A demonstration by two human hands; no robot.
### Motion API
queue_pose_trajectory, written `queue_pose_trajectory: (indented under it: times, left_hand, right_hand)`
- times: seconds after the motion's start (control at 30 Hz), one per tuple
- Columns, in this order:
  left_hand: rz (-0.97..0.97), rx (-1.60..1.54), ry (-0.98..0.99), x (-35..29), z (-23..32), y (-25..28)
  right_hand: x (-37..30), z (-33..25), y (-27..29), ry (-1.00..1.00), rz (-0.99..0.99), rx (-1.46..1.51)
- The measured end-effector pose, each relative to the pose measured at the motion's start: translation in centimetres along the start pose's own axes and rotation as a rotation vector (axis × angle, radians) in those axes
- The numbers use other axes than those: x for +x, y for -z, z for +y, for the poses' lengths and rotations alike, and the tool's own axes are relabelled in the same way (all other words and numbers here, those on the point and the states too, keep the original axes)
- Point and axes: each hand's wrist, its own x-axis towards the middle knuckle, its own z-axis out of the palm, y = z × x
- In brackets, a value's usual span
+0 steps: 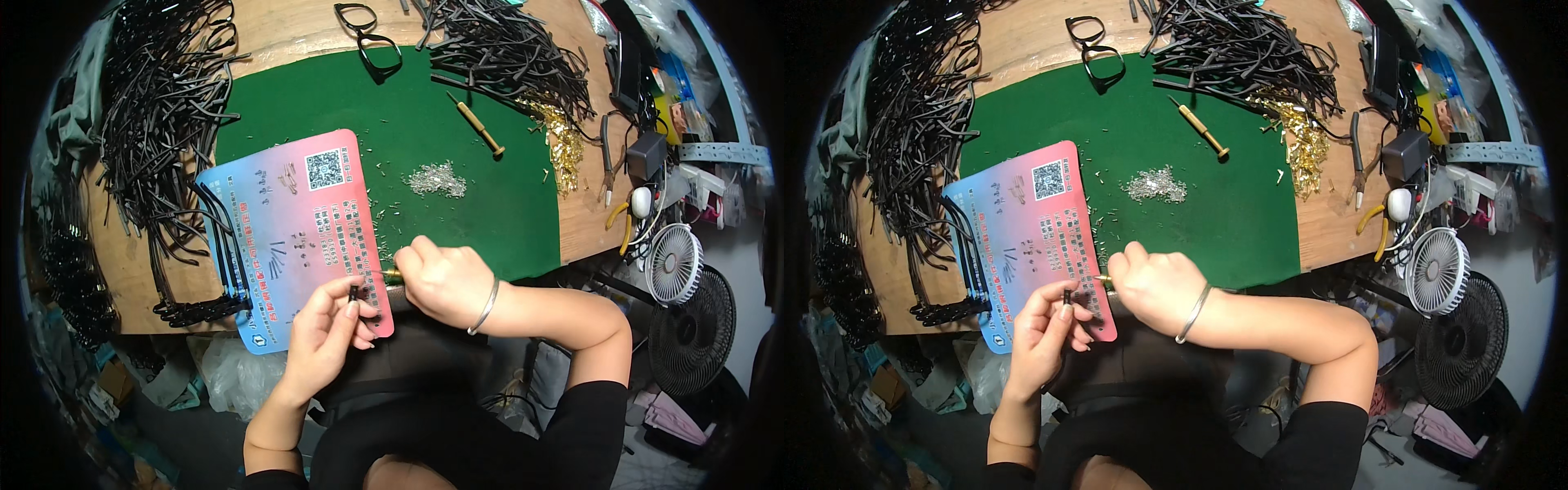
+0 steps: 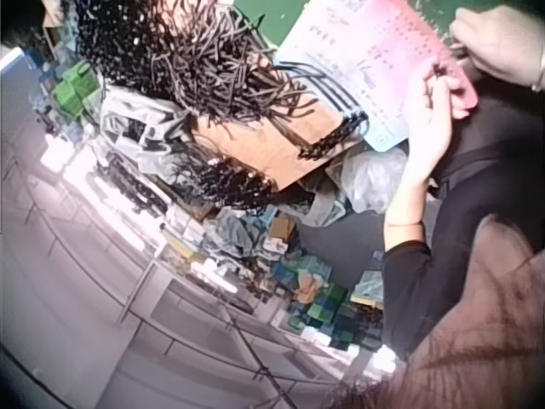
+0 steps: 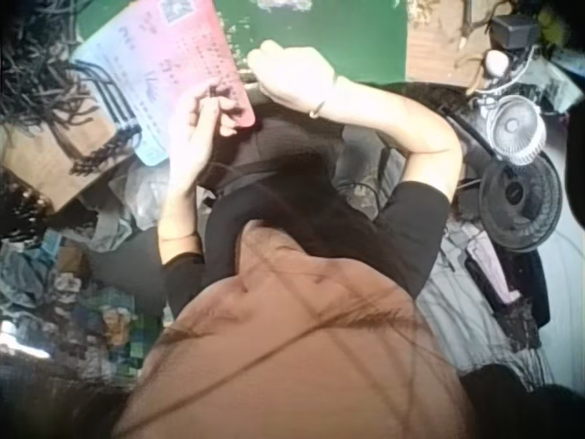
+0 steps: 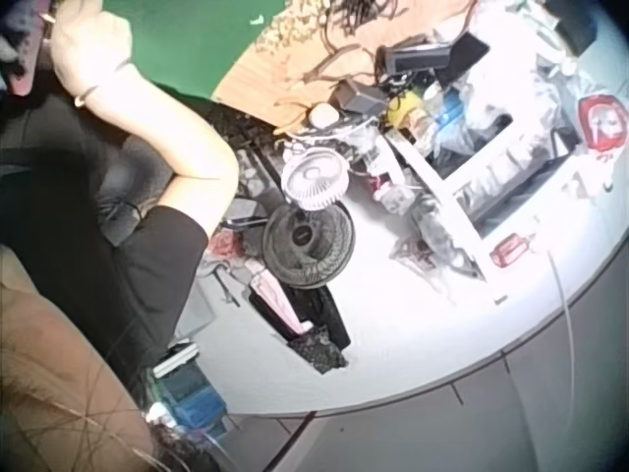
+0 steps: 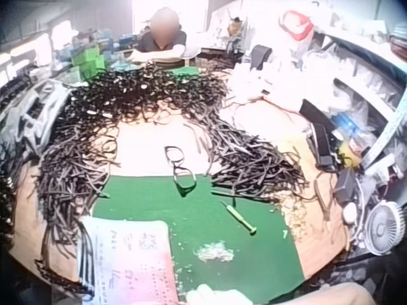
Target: The person repeatedly picks up black cables and small metal components from a green work mat, inserts the components into the cable ends, and places the assembled units aside. The process is repeated multiple times with consistent hand movements.
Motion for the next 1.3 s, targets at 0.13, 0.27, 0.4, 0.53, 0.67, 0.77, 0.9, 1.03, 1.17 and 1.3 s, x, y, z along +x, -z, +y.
queue_pose_trajectory:
  times: [0.13, 0.27, 0.4, 0.53, 0.67, 0.77, 0.9, 1.03, 1.17, 1.3]
  left_hand:
    - [-0.019, 0.032, 0.030, 0.0, -0.3, -0.5]
    - [-0.024, -0.014, 0.016, 0.0, -0.7, -1.3]
    - [-0.092, -0.006, 0.077, 0.0, -0.4, -2.8]
    - [-0.121, 0.055, 0.002, -0.3, -0.2, -3.8]
    - [-0.099, 0.041, -0.027, -0.5, 0.3, -4.0]
    - [-0.113, 0.026, -0.009, -0.4, 0.3, -3.8]
    - [-0.179, 0.116, 0.023, 0.2, 0.4, -3.2]
    - [-0.251, 0.301, -0.017, 0.4, 0.3, -3.0]
    - [-0.288, 0.193, 0.079, 0.3, -0.4, -3.0]
    - [-0.347, 0.010, 0.026, 0.3, -1.0, -3.3]
  right_hand:
    - [0.4, -1.1, 0.4, -0.057, -0.095, -0.051]
    - [0.2, 1.0, 2.5, -0.106, -0.079, 0.328]
    - [0.0, 1.7, 5.8, -0.379, -0.294, 0.921]
    - [-1.0, 1.4, 6.1, -0.323, -0.193, 1.000]
    - [-1.1, 1.0, 4.6, -0.253, -0.103, 0.881]
    - [-1.1, 1.0, 4.3, -0.156, -0.054, 0.837]
    - [-0.6, 2.3, 4.7, -0.027, -0.167, 0.769]
    - [-0.4, 3.1, 4.9, -0.108, -0.459, 0.795]
    - [-1.6, 2.6, 4.1, -0.220, -0.402, 0.993]
    - [-2.1, 1.6, 4.0, -0.179, -0.186, 0.861]
